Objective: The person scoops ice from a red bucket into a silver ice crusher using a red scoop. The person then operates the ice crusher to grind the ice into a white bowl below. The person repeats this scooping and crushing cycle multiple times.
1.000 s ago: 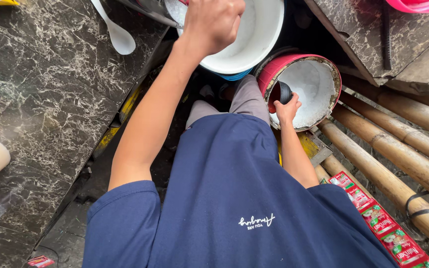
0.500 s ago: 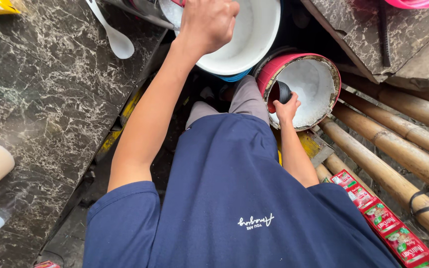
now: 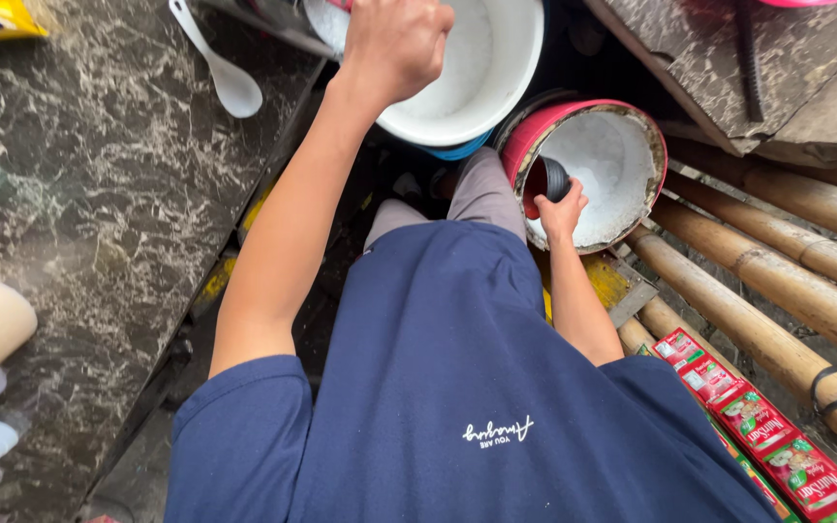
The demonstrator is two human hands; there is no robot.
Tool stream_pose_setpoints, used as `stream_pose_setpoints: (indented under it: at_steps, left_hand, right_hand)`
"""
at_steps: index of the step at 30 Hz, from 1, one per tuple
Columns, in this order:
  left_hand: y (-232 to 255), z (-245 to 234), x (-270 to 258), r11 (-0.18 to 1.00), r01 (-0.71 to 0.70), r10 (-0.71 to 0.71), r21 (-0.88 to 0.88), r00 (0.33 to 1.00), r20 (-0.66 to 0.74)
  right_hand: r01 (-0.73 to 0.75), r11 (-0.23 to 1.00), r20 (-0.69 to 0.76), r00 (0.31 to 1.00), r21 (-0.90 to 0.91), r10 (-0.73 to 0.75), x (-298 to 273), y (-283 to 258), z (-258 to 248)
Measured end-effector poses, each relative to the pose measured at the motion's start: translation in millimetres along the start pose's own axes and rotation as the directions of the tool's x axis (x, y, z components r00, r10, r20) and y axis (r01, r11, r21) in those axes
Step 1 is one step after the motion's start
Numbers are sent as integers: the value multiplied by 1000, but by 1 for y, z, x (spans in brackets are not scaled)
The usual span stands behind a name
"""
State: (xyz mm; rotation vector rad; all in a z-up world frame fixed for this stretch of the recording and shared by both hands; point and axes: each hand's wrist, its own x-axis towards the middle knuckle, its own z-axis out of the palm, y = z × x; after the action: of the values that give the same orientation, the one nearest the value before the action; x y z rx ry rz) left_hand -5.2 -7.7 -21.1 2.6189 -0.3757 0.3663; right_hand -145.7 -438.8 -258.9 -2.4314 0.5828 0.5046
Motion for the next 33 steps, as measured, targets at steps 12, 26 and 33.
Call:
stream_pose_setpoints:
  at_steps: [12, 26, 33]
  left_hand:
    - [-4, 10, 0, 1000, -2, 2, -8, 1000, -9]
    - [-6, 17, 5, 1000, -28, 28, 5, 997, -67]
    - [-6, 17, 4, 998, -39, 41, 56, 999, -32]
  right_hand:
    - [2, 1000, 18, 1000, -15, -2, 6, 0, 5]
    - [-51, 999, 30, 998, -18, 51, 9, 2, 8]
    - [-46, 999, 25, 999, -1, 46, 6, 2, 9]
